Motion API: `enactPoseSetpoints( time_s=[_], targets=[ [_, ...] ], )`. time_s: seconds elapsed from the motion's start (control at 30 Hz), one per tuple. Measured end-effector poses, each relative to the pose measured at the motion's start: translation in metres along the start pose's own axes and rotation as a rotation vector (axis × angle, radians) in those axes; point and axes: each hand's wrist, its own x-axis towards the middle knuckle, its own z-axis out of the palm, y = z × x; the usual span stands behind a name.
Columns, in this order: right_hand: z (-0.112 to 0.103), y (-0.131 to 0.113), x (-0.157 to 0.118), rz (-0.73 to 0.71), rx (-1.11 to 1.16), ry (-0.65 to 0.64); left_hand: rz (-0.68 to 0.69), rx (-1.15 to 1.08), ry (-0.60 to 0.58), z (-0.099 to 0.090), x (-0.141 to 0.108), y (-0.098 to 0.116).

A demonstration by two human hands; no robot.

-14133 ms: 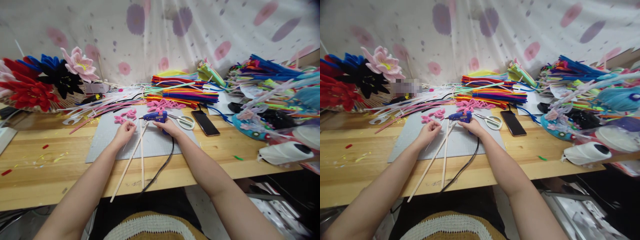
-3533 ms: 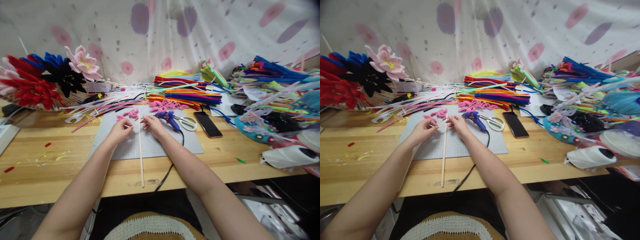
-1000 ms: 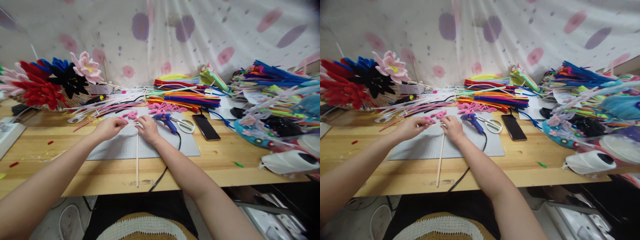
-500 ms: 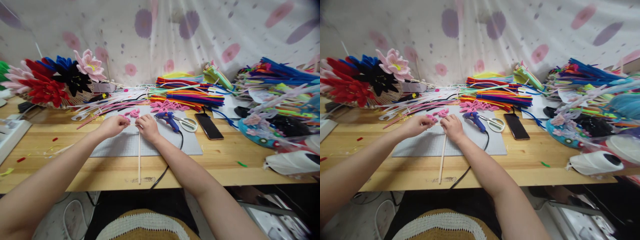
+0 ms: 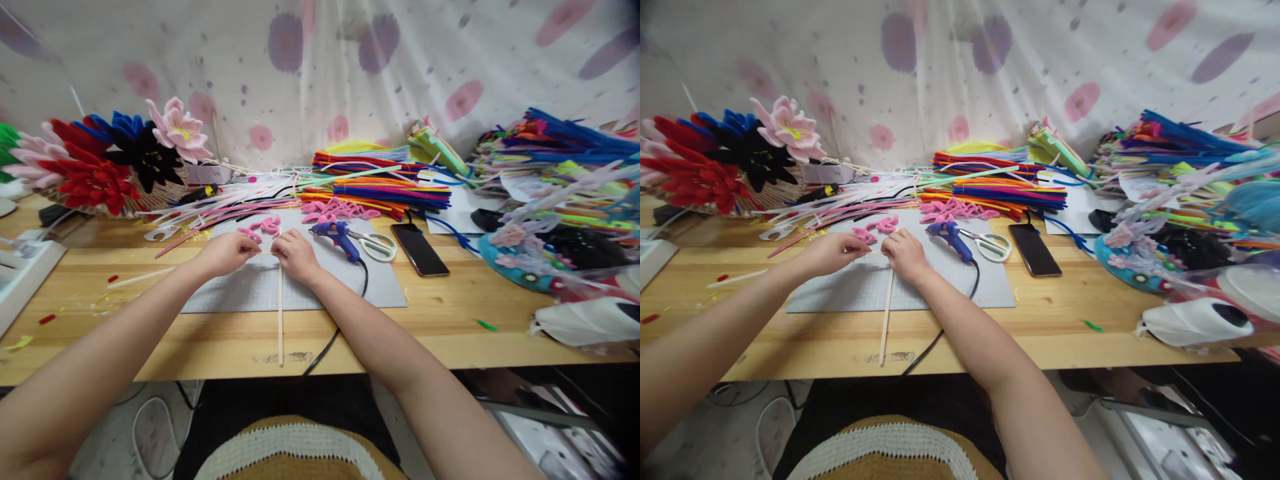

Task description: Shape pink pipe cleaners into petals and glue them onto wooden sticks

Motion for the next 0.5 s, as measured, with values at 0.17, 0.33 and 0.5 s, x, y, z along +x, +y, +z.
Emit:
enactPoseSetpoints(
  time_s=[0.17, 0.33, 0.5],
  targets=[
    [0.0009, 0.0018, -0.0008, -0.018, -0.010, -0.033, 0.015, -0.024, -0.018, 0.0027, 0.0003, -0.0028],
    [0.0021, 0.0012, -0.0017, 0.016, -0.015, -0.016, 0.030, -0.043, 0.001, 0.0059, 0.0003, -0.0070],
    [0.0037, -0.0015, -0.0015, -0.010, -0.017, -0.008, 0.024, -0.037, 0.014, 0.0061, -0.0001, -0.0067]
  ],
)
